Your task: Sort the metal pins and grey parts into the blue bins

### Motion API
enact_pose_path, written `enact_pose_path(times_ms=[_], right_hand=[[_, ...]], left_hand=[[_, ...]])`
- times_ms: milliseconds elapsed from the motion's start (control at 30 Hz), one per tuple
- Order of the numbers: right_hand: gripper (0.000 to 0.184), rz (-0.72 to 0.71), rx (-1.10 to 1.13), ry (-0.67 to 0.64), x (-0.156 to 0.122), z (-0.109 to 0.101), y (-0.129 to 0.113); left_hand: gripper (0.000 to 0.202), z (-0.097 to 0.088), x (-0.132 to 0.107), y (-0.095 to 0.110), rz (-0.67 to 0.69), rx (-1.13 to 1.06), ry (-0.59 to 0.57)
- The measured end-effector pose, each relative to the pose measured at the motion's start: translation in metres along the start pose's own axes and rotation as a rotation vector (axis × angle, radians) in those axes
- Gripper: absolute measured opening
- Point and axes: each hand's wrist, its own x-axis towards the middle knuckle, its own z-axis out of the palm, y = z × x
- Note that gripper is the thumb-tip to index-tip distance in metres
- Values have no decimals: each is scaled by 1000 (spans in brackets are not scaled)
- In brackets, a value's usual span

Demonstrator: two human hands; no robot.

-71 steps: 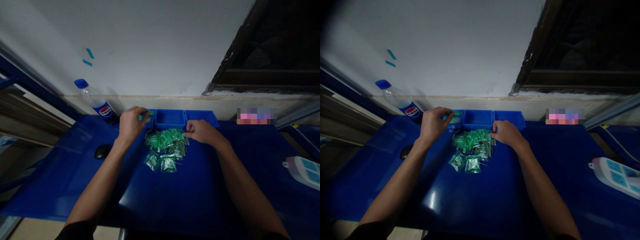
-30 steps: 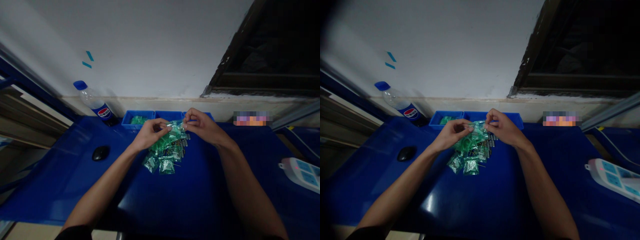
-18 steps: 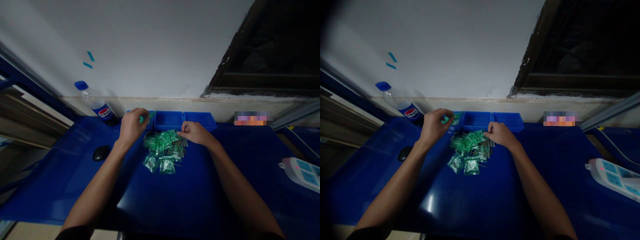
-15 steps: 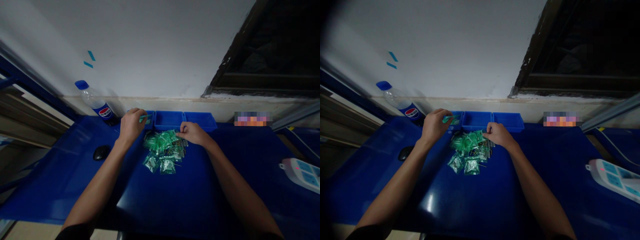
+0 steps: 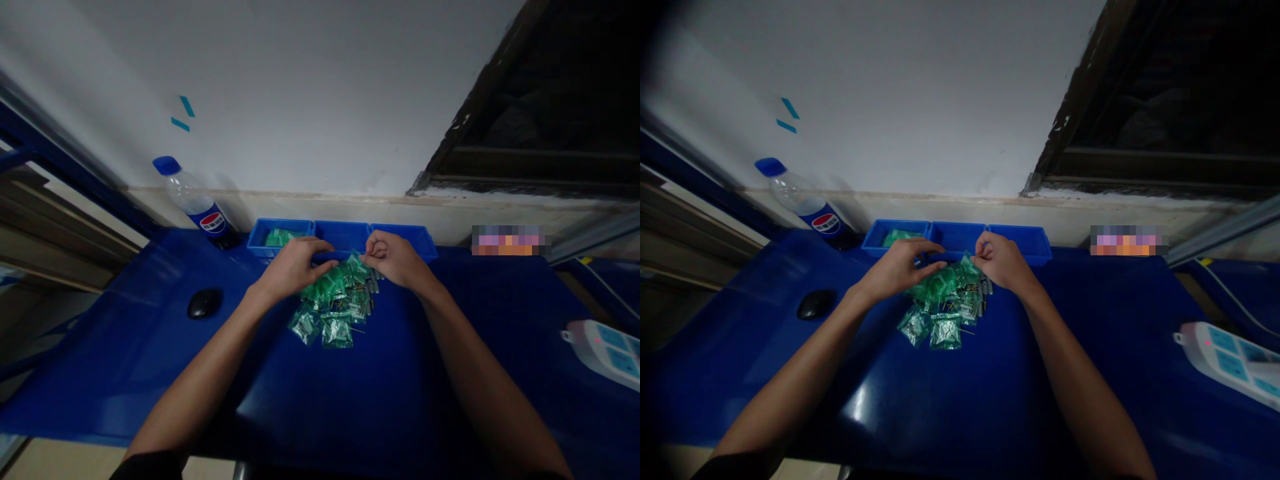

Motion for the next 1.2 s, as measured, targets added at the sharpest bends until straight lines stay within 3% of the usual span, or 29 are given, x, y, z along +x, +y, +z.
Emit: enact_pose_path(times_ms=[133,233,433,533,733,833,967,1200], right_hand=[[16,-89,-45,61,-7,-14,-17],[15,-149,12,28,-11,-21,-32],[25,-106,268,-39,-11,-11,-40],[25,-89,214,-21,-8,-6,-32],[15,-97,-140,-104,-6,3,-6],[13,-68,-248,-109,-5,12,2],[19,-39,-323,-77,-3,25,3],[20,42,-263,-49,0,32,6]], left_hand=[[33,3,0,6,-37,-76,7],[40,3,1,12,-86,-213,45],[25,0,2,21,-86,-476,41],[21,-7,1,19,-95,-348,100],[20,-26,-3,-5,-157,257,364],[27,-28,-6,-23,-249,462,343],[30,-24,-6,-35,-232,474,227],[22,-18,-1,-15,-150,300,179]])
